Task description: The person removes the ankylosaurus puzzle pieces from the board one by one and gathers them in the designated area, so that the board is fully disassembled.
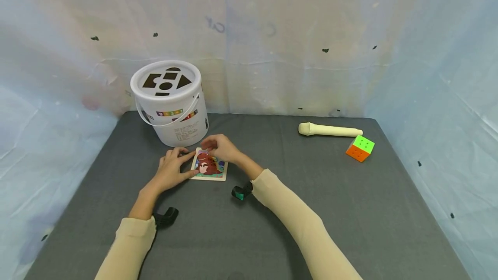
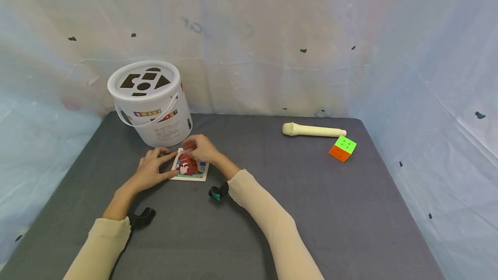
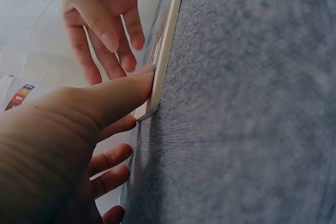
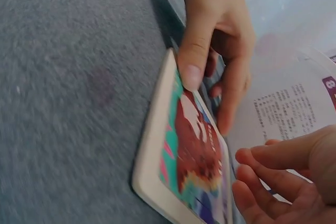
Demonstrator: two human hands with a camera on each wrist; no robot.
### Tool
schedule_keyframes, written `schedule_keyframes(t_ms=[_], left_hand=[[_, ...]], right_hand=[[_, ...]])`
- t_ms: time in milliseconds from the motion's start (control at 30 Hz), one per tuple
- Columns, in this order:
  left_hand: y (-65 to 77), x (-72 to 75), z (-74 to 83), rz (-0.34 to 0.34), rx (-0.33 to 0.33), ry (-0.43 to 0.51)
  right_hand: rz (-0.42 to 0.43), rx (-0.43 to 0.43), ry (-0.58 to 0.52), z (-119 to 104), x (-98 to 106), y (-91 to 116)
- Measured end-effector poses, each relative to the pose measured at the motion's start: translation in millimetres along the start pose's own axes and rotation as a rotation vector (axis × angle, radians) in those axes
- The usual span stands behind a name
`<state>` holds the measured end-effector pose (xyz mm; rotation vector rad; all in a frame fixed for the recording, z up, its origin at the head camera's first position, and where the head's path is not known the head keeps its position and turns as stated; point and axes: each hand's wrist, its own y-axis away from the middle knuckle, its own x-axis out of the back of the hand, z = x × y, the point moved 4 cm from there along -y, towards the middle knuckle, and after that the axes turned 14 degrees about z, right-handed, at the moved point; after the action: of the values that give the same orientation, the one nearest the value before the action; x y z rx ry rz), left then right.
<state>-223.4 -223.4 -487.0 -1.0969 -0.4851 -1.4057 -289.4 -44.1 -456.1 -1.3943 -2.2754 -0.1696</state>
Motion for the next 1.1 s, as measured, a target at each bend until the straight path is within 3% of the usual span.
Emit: schedule_keyframes(t_ms=[767, 1100], left_hand=[[-1.0, -7.1, -14.3, 0.041, 0.009, 0.062], [-0.3, -6.6, -15.0, 0.040, 0.017, 0.080]], right_hand=[[0.127, -0.031, 0.088, 2.8, -8.4, 1.0], [0.067, -0.005, 0.170, 3.7, -11.8, -1.6]])
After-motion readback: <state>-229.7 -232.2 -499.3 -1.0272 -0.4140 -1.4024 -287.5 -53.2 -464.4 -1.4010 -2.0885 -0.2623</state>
